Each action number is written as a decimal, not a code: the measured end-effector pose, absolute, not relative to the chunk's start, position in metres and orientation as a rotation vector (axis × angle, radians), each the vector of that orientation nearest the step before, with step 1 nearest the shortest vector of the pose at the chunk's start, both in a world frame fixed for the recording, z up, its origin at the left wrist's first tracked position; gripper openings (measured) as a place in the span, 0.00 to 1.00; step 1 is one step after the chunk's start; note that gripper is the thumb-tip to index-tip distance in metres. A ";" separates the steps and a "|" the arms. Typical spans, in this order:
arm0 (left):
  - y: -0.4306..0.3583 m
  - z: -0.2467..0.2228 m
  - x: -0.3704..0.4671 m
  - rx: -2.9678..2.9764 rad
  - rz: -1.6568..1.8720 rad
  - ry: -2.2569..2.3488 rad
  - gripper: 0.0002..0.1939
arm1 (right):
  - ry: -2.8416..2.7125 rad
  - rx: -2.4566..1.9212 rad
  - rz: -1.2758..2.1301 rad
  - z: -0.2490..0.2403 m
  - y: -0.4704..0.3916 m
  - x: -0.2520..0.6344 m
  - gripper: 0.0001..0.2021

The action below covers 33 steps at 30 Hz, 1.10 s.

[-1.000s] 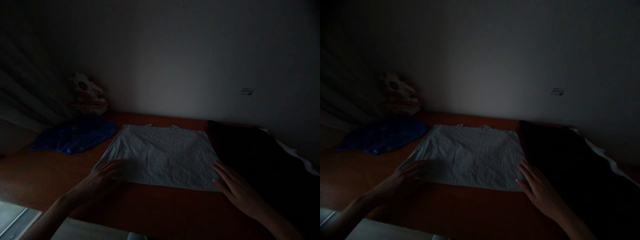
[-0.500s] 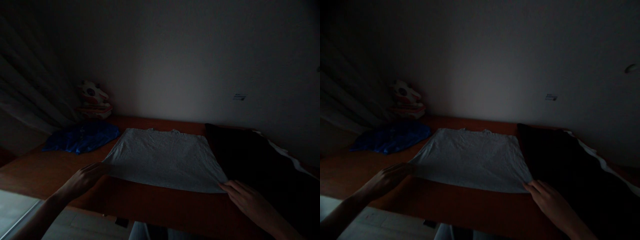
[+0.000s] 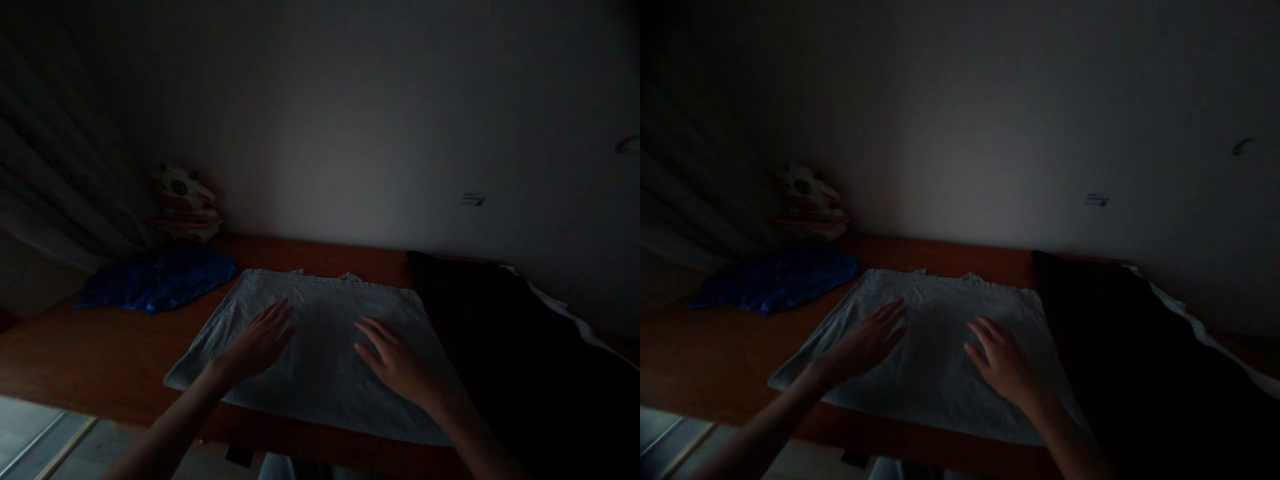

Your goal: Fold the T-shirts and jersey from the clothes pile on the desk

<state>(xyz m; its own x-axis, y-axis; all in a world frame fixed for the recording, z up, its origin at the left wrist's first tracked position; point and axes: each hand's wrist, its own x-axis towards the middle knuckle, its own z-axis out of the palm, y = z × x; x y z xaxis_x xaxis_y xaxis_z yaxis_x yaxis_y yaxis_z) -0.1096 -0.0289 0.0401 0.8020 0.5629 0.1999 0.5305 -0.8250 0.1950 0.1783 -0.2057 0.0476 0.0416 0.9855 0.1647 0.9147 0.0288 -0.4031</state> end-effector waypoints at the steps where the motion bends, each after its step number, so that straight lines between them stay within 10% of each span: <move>1: -0.026 0.031 -0.083 2.863 0.333 0.860 0.29 | -1.932 -1.935 0.233 0.041 -0.183 0.169 0.29; 23: 0.124 -0.017 -0.112 2.605 0.423 1.702 0.34 | -1.424 -2.607 -0.022 -0.018 -0.117 0.291 0.37; 33: 0.101 0.020 -0.105 2.488 0.228 1.956 0.36 | -0.968 -2.571 -0.272 -0.002 -0.120 0.278 0.26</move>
<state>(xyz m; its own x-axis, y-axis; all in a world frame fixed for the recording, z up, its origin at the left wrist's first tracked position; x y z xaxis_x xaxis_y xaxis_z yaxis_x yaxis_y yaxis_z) -0.1049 0.1007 0.0199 0.2301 0.9642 0.1321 0.9687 -0.2399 0.0640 0.2785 -0.1197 -0.0022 0.7442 0.5930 0.3074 0.6663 -0.6912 -0.2798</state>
